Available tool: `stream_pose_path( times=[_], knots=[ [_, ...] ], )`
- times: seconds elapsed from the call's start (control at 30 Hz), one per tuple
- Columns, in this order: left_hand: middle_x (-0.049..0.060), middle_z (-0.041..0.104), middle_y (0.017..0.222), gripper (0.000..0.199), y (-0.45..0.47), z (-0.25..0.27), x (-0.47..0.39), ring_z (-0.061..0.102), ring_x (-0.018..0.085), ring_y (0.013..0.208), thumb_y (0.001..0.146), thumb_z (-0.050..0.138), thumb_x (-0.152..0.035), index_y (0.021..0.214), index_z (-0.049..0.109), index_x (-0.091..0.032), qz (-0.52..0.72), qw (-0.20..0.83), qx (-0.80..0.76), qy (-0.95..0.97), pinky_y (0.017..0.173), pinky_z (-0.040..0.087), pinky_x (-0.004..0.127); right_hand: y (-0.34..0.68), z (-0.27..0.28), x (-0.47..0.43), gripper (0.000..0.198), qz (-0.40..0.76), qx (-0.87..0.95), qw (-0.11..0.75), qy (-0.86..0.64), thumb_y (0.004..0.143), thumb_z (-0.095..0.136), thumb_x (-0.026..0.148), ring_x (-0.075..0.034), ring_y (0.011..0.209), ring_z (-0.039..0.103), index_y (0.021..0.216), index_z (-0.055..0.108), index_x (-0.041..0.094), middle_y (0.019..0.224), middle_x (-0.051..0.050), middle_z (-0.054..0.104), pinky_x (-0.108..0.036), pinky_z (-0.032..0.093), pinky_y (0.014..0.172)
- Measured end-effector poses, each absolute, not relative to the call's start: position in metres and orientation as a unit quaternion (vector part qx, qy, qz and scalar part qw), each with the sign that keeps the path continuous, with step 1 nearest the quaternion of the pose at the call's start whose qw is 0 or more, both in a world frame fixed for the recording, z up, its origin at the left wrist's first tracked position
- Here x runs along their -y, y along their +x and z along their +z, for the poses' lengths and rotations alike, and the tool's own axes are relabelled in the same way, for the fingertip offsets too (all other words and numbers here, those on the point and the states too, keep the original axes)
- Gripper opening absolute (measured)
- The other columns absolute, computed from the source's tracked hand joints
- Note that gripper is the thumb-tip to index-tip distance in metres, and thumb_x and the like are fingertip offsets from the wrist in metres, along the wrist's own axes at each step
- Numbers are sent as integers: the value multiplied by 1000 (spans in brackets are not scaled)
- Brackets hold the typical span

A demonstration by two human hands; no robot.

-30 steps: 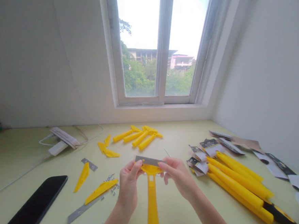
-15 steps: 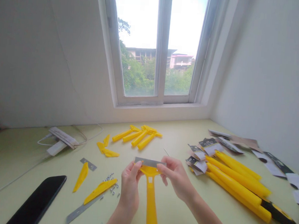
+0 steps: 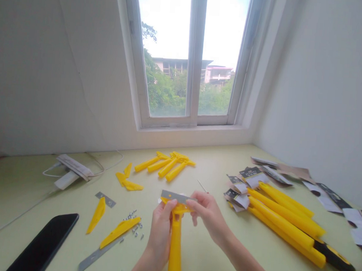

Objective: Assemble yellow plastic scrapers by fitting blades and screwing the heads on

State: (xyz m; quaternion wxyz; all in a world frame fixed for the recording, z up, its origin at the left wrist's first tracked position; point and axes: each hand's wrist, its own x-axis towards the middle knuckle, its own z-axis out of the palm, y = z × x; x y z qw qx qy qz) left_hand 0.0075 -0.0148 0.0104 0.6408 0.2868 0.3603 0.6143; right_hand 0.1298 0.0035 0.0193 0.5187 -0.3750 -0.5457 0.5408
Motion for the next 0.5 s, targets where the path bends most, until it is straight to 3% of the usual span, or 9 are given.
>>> stream_pose_path(
  times=[0.17,0.37,0.5],
  knots=[
    [1,62,66,17,6,8,12,55,13,61,71,57,-30,76,59,-14,623,628,-367,285,61,42,25,131,20,-9,27,558,521,509,-397,75,50,38,-13,59,52,63,58,14,63,-1,54,-20,39,40],
    [2,63,66,19,7,-1,3,58,13,59,65,61,-27,78,59,-13,609,643,-393,247,59,42,24,135,31,-17,17,309,623,535,-481,77,48,27,-16,72,55,71,61,18,72,-2,61,-27,44,67],
    [2,59,58,16,13,-14,0,56,13,52,63,60,-24,71,56,-11,569,656,-417,269,54,43,25,118,46,-29,15,203,733,460,-458,75,47,17,-15,75,56,71,61,17,75,-3,62,-27,42,71]
  ],
)
